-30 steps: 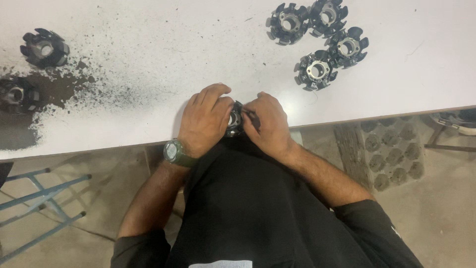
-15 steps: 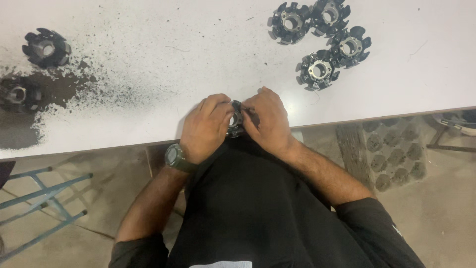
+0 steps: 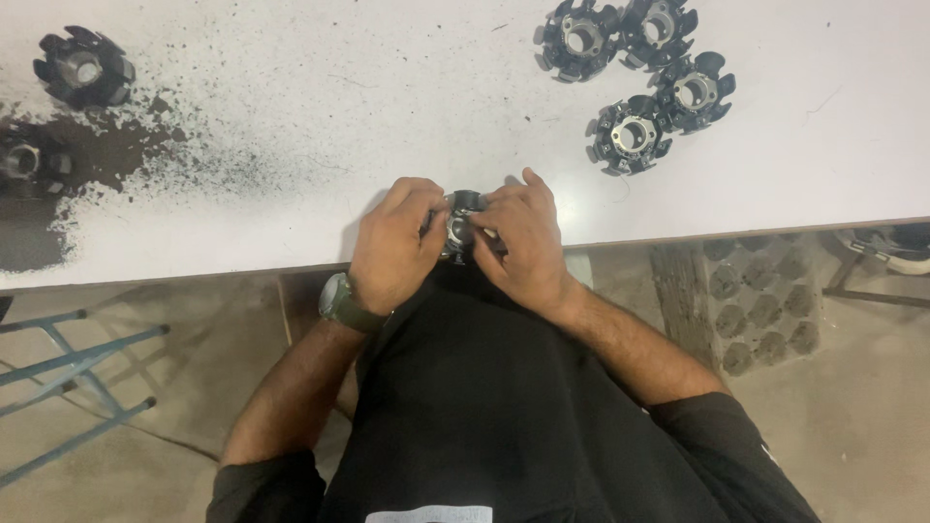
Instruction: The person sits at a white table and cleans black debris off small wheel-like components one at a time, holding each wheel and scraping its surface with a small handheld tool, then places the cleaned wheel in a growing pile on the table.
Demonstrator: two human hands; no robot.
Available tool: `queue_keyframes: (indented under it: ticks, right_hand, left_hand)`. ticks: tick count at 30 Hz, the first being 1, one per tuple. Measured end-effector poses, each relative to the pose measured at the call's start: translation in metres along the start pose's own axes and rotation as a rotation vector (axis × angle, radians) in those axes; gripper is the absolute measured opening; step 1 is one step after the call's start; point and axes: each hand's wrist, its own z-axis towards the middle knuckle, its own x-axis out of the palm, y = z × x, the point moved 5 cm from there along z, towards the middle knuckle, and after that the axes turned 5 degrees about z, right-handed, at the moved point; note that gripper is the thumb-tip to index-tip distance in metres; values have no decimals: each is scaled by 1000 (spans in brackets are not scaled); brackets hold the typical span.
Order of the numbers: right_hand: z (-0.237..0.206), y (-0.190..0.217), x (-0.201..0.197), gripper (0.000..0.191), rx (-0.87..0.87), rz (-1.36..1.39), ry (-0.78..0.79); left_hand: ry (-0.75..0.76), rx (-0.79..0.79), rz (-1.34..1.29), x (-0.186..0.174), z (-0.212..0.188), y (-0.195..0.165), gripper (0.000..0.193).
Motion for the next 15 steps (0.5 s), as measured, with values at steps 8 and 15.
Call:
queue_keyframes:
  ticks: [8,15]
  right_hand:
    - [-2,4,0,30,-34,49,-39]
    - [-4,2,9,32,-68,-69,-35]
  left_hand:
    - [-70,1,3,3,-8,4,11]
    - [-102,29,-23,5,-10,1,13]
